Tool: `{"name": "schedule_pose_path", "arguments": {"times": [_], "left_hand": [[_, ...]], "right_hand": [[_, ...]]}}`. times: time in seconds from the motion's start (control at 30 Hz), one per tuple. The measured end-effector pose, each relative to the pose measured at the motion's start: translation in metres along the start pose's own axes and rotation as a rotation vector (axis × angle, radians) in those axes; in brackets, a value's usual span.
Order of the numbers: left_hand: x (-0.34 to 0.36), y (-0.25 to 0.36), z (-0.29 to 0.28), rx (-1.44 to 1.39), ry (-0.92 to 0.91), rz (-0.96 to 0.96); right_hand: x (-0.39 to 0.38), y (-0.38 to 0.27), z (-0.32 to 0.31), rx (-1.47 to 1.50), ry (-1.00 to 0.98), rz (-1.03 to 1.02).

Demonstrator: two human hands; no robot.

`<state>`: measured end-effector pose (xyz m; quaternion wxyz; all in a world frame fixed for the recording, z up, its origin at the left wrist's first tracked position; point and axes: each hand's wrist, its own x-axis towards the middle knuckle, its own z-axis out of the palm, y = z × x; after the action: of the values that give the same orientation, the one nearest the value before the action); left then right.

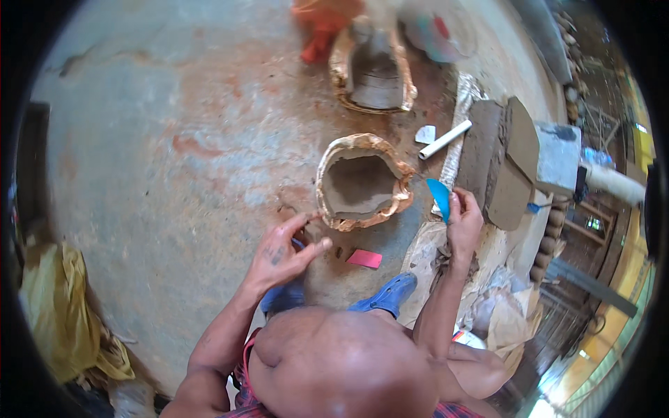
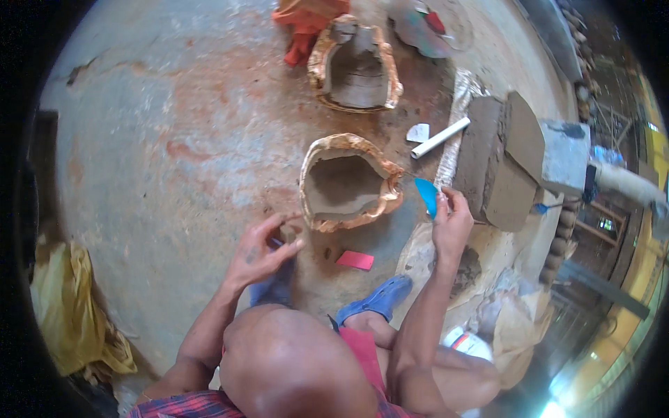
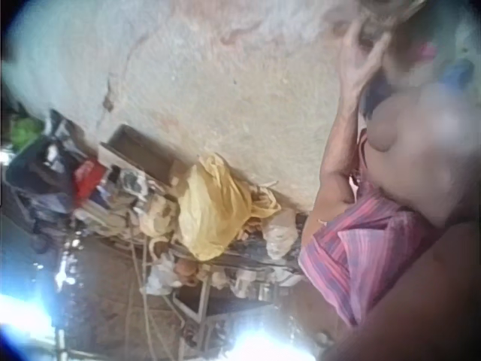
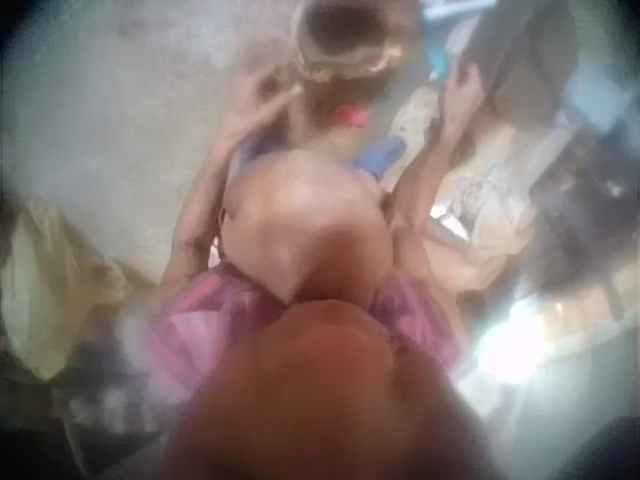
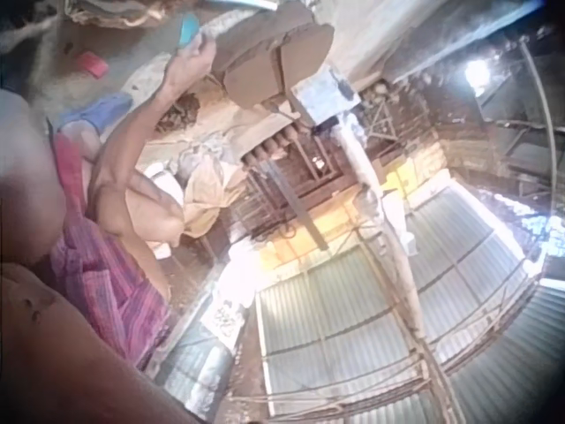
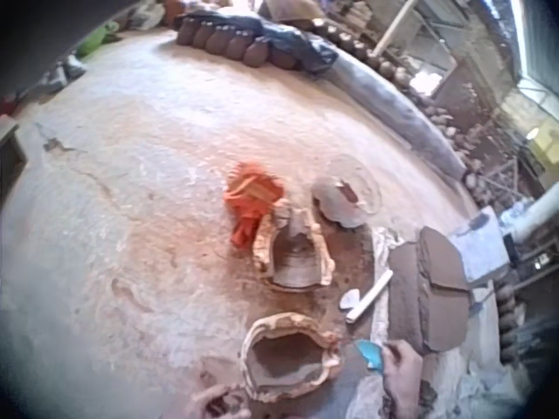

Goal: The person joins two halves of a clay mold by rolling small pieces of clay into strips and pressing them into the interior seams using their fingers and a small blue plastic tool.

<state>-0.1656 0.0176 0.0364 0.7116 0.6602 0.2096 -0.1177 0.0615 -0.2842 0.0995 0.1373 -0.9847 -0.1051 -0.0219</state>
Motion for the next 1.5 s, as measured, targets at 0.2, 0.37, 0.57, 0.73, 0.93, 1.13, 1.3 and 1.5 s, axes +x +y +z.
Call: {"name": "schedule_pose_path", "arguments": {"times": [0.2,0.37,0.57,0.73,0.93,1.13,1.3,1.5], "left_hand": [[0.035,0.067,-0.013,0.069,-0.623,0.186],[0.081,0.088,0.016,0.017,-0.895,0.422],[0.079,0.101,0.067,0.137,-0.774,-0.073],[0.087,0.109,0.119,0.367,-0.764,0.112],[0.144,0.111,0.065,0.45,-0.199,0.472],[0.191,0.063,0.04,0.676,0.049,0.539],[0.194,0.077,0.039,0.951,0.164,0.522],[0.214,0.066,0.033,0.857,-0.142,0.29]], "right_hand": [[-0.048,-0.101,0.024,0.954,-0.324,-0.038],[-0.085,-0.089,0.033,1.212,-0.551,0.133],[-0.101,-0.083,0.016,1.403,-0.329,0.34],[-0.116,-0.028,0.023,0.878,0.142,0.075],[-0.126,0.159,0.003,0.19,0.509,0.588],[-0.13,0.265,0.011,-0.237,0.183,0.496],[-0.081,0.223,0.042,-0.592,-0.366,0.543],[-0.111,0.258,0.027,-0.688,-0.491,0.381]]}}
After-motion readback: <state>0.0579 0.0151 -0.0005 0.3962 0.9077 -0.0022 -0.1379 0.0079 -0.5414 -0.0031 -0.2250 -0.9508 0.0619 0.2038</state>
